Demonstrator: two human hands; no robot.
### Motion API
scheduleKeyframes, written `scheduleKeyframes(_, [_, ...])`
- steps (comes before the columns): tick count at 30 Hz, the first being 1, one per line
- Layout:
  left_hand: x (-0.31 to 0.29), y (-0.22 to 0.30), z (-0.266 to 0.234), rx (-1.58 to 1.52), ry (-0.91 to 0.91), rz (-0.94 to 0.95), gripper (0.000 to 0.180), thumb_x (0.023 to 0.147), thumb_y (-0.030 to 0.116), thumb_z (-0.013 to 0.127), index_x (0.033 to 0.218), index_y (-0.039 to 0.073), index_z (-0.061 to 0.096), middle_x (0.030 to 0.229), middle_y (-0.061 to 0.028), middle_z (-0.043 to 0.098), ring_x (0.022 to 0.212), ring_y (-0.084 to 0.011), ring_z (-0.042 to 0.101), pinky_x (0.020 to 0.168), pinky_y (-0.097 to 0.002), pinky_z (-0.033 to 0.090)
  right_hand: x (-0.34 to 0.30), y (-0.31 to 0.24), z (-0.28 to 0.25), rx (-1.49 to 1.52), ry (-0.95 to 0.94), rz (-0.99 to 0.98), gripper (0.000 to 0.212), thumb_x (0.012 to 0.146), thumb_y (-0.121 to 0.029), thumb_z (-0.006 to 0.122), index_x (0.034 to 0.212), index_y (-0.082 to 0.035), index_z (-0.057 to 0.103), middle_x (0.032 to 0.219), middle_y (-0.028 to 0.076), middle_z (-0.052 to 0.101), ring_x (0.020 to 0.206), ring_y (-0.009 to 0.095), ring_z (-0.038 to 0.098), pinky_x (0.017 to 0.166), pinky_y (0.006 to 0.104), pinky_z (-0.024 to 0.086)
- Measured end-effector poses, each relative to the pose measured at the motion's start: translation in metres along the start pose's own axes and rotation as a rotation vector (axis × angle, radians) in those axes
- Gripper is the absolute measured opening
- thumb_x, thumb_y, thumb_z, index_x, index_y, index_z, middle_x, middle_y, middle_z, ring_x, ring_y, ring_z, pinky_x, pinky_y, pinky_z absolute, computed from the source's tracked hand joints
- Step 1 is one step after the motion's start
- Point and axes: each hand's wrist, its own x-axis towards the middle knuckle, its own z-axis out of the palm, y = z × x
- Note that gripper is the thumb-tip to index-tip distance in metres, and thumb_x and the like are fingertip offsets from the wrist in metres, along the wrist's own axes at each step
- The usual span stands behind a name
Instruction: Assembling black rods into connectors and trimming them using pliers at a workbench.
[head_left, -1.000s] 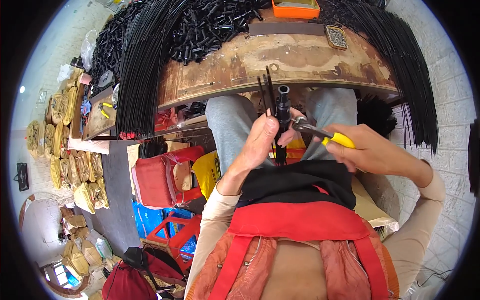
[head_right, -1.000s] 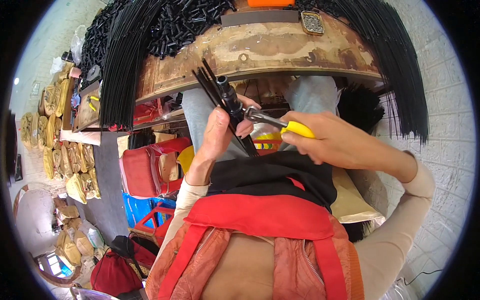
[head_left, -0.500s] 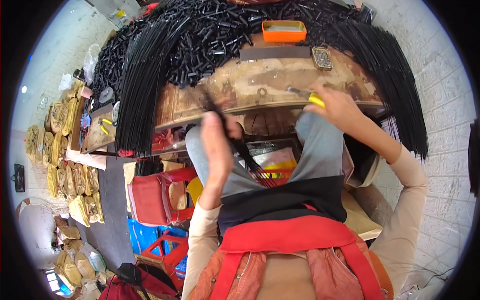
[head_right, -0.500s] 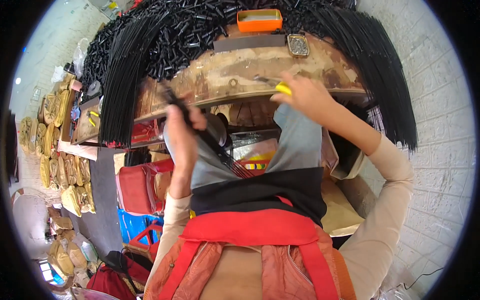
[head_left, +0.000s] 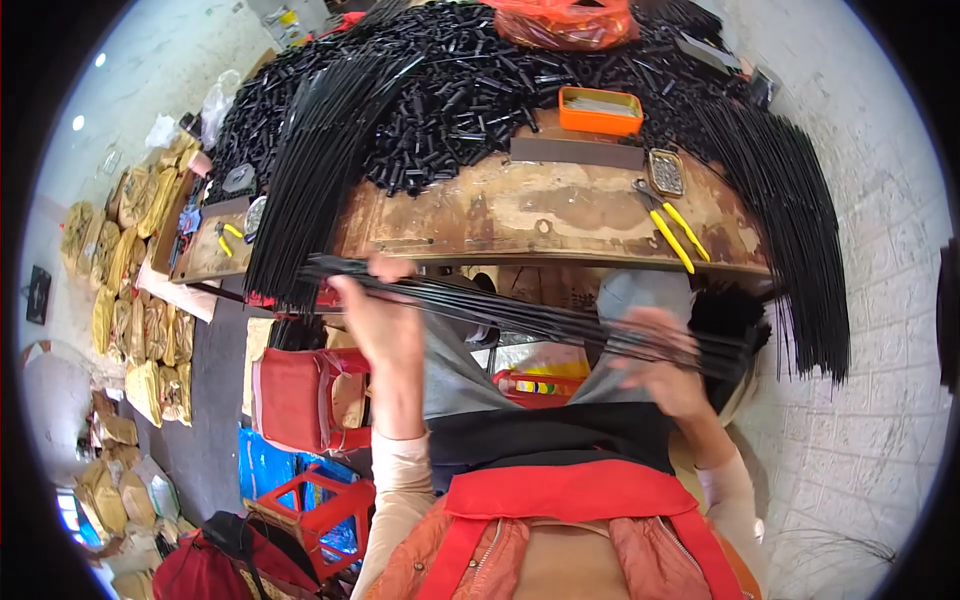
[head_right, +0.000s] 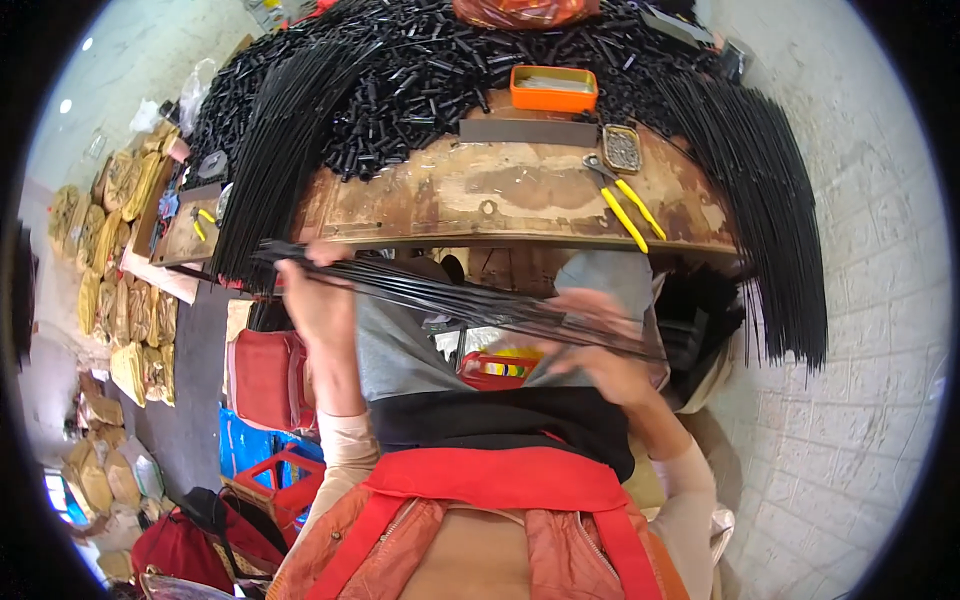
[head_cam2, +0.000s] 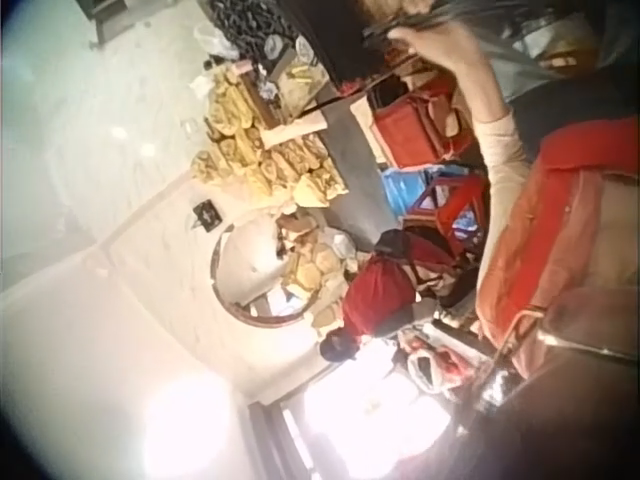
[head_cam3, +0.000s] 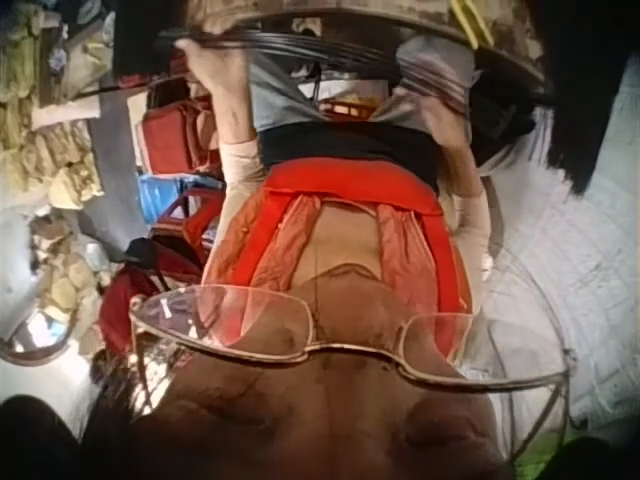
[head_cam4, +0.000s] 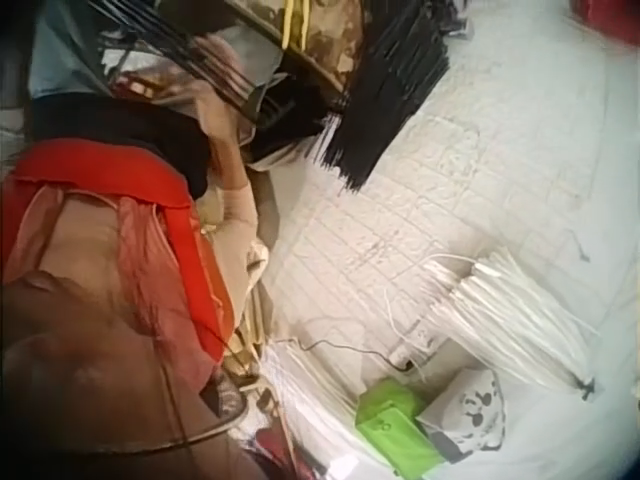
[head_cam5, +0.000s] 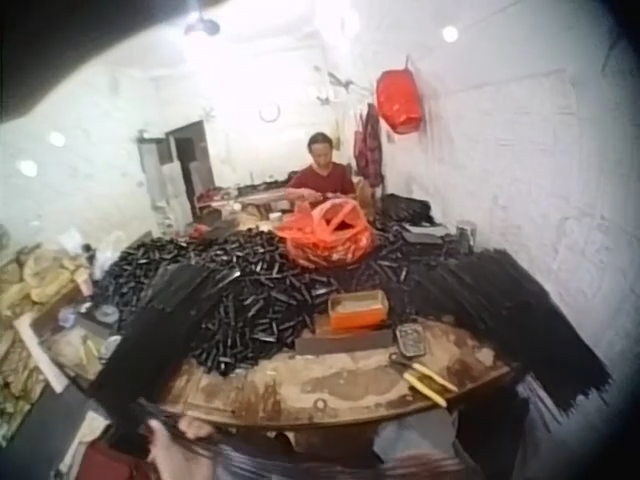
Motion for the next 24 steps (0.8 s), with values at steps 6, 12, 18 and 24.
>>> scheduleKeyframes(6, [-0.032, -0.125, -0.070, -0.288, 0.301, -0.496, 0.073, 0.101, 0.052, 0.016, 0.115, -0.014, 0.045, 0.110, -0.0283, 0.058, 0.113, -0.0425, 0.054, 0.108, -0.0537, 0.038, -0.017, -0.087, -0.039, -0.145, 0.808, -0.130, 0.045, 0.086, -0.004, 0.057, 0.128, -0.003, 0.044, 0.087, 0.007, 0.058, 0.043, 0.006, 0.047, 0.037, 0.0185, 0.041])
scheduleKeyframes(12, [-0.087, -0.156, -0.162, 0.177, 0.400, -1.170, 0.064, 0.102, 0.052, 0.026, 0.121, -0.003, 0.052, 0.115, -0.0226, 0.060, 0.112, -0.0378, 0.056, 0.103, -0.0517, 0.043, 0.004, -0.098, -0.002, -0.259, 0.660, 0.018, 0.056, 0.071, 0.005, 0.060, 0.126, 0.001, 0.050, 0.079, 0.003, 0.058, 0.058, 0.006, 0.052, 0.051, 0.0180, 0.044])
scheduleKeyframes(18, [-0.068, -0.116, -0.035, 1.081, -0.328, -0.383, 0.032, 0.102, 0.022, 0.045, 0.122, 0.001, 0.058, 0.111, -0.0072, 0.062, 0.102, -0.0147, 0.058, 0.093, -0.0287, 0.045, 0.053, -0.014, 0.041, -0.158, 0.091, 0.233, 0.055, 0.077, 0.002, 0.071, 0.129, -0.005, 0.052, 0.091, -0.001, 0.055, 0.071, 0.004, 0.052, 0.060, 0.0187, 0.041])
scheduleKeyframes(24, [-0.069, -0.124, 0.000, 1.015, -0.313, -0.405, 0.032, 0.101, 0.012, 0.048, 0.130, 0.001, 0.054, 0.122, -0.0055, 0.060, 0.111, -0.0129, 0.054, 0.098, -0.0288, 0.042, 0.066, -0.016, 0.037, -0.008, 0.098, 0.317, 0.054, 0.079, -0.001, 0.074, 0.128, -0.005, 0.053, 0.091, 0.000, 0.056, 0.070, 0.005, 0.053, 0.059, 0.0199, 0.043])
